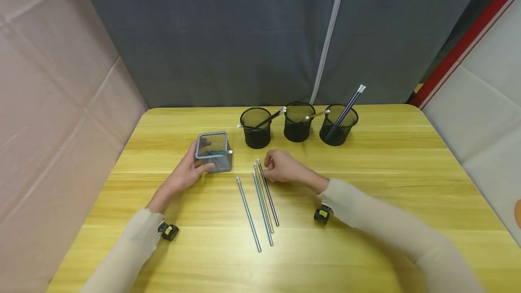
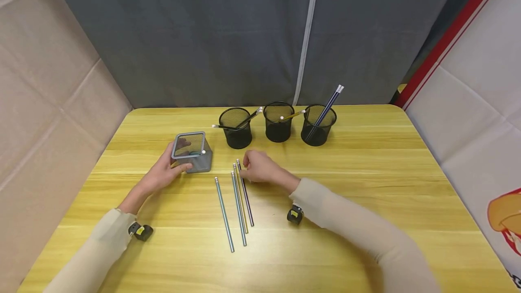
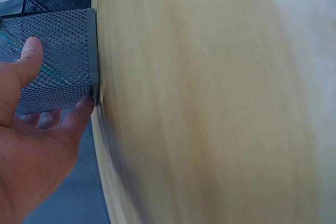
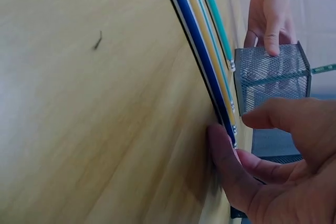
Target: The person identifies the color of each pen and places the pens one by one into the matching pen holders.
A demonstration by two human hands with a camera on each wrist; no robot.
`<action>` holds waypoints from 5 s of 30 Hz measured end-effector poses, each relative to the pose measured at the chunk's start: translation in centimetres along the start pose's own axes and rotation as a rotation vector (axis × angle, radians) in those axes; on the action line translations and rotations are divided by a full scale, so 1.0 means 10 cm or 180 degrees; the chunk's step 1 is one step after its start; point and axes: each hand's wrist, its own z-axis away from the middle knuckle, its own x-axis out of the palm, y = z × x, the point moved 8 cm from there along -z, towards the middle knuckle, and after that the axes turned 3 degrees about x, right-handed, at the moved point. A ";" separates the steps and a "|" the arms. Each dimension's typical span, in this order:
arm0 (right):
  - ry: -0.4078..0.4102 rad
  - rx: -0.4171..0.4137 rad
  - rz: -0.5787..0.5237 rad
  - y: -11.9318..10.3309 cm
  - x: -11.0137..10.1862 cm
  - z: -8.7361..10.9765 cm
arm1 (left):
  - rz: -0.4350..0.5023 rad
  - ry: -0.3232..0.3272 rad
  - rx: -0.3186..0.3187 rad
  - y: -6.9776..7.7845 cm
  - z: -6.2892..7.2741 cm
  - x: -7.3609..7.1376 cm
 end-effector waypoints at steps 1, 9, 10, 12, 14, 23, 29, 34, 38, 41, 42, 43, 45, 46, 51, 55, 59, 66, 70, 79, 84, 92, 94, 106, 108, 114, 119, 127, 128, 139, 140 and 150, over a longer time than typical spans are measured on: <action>0.0018 0.0023 0.0059 0.00 0.01 -0.01 | 0.0000 -0.0002 0.0003 0.00 0.00 0.00; 0.0073 0.0137 0.0513 -0.05 0.07 -0.06 | 0.0010 0.0012 0.0005 0.01 0.00 0.01; 0.0086 0.0131 0.0568 -0.06 0.08 -0.06 | 0.0000 0.0016 0.0002 0.01 0.00 0.01; 0.0105 0.0116 0.0646 -0.08 0.08 -0.07 | -0.0019 0.0024 -0.0003 0.00 0.00 0.01; 0.0108 0.0124 0.0694 -0.08 0.09 -0.08 | -0.0043 0.0033 -0.0014 0.00 0.01 0.00; 0.0060 0.0269 0.0535 -0.05 0.08 -0.08 | -0.0058 0.0023 -0.0010 -0.01 0.00 0.00; -0.0047 0.0344 0.0362 0.00 0.09 -0.09 | -0.0039 0.0021 0.0010 0.00 0.01 0.01; -0.0129 0.0339 0.0167 0.03 0.09 -0.09 | -0.0013 0.0019 0.0009 0.00 0.01 0.01; -0.0149 0.0334 0.0034 0.05 0.08 -0.08 | -0.0023 0.0011 0.0012 -0.01 0.00 0.01; -0.0155 0.0386 -0.0083 0.07 0.08 -0.06 | -0.0030 0.0008 0.0001 -0.01 0.00 0.01; -0.0163 0.0415 -0.0137 0.08 0.07 -0.05 | -0.0026 0.0009 -0.0002 -0.01 0.00 0.01; -0.0174 0.0452 -0.0199 0.09 0.07 -0.04 | -0.0029 0.0010 -0.0003 -0.01 0.00 0.01; -0.0183 0.0502 -0.0311 0.10 0.07 -0.01 | -0.0032 0.0011 0.0003 0.00 0.00 0.01; -0.0190 0.0530 -0.0364 0.11 0.06 0.00 | -0.0032 0.0012 0.0008 0.00 0.00 0.01; -0.0151 0.0534 -0.0469 0.15 0.01 0.04 | -0.0023 0.0012 0.0014 0.00 0.00 0.01; -0.0091 0.0507 -0.0564 0.18 -0.06 0.08 | -0.0027 0.0019 0.0007 0.01 0.01 0.01; -0.0081 0.0485 -0.0762 0.21 -0.12 0.12 | -0.0025 0.0023 0.0031 0.02 0.01 0.01; -0.0090 0.0305 -0.1192 0.28 -0.25 0.19 | -0.0066 0.0016 0.0044 0.02 0.01 0.01; 0.0002 0.0079 -0.1286 0.30 -0.36 0.25 | -0.0039 0.0019 0.0028 0.02 0.01 0.01; 0.0054 0.0006 -0.1465 0.41 -0.56 0.39 | -0.0059 0.0035 0.0009 0.02 0.01 0.01; 0.0084 -0.0015 -0.1521 0.42 -0.65 0.44 | -0.0067 0.0030 0.0014 0.02 0.01 0.01; 0.0185 -0.0111 -0.1521 0.46 -0.79 0.49 | -0.0024 0.0027 0.0015 0.01 0.01 0.02; 0.0192 -0.0134 -0.1525 0.47 -0.83 0.51 | -0.0004 0.0028 0.0007 0.00 0.01 0.02; 0.0277 -0.0132 -0.1522 0.51 -1.14 0.61 | -0.0027 0.0049 -0.0034 -0.01 0.01 0.02; 0.0256 -0.0139 -0.1476 0.53 -1.16 0.63 | -0.0033 0.0045 -0.0053 -0.02 0.01 0.03; 0.0293 -0.0150 -0.1422 0.60 -1.27 0.72 | -0.0016 0.0042 -0.0049 -0.02 0.00 0.04; 0.0414 -0.0103 -0.1379 0.67 -1.43 0.81 | -0.0027 0.0046 -0.0061 -0.02 0.00 0.04; 0.0781 -0.0239 -0.1671 0.75 -1.85 0.98 | 0.0006 0.0044 -0.0008 0.01 0.01 0.04; 0.0863 -0.0256 -0.1731 0.77 -1.92 1.00 | 0.0013 0.0042 -0.0003 0.01 0.01 0.04; 0.1920 -0.0433 -0.2494 0.96 -2.66 1.21 | 0.0026 0.0022 0.0005 0.00 0.01 0.04; 0.1994 -0.0439 -0.2570 0.96 -2.70 1.23 | 0.0022 0.0020 0.0007 0.00 0.01 0.04; 0.2697 -0.0443 -0.2950 1.07 -2.98 1.26 | -0.0011 0.0031 0.0048 0.02 0.01 0.05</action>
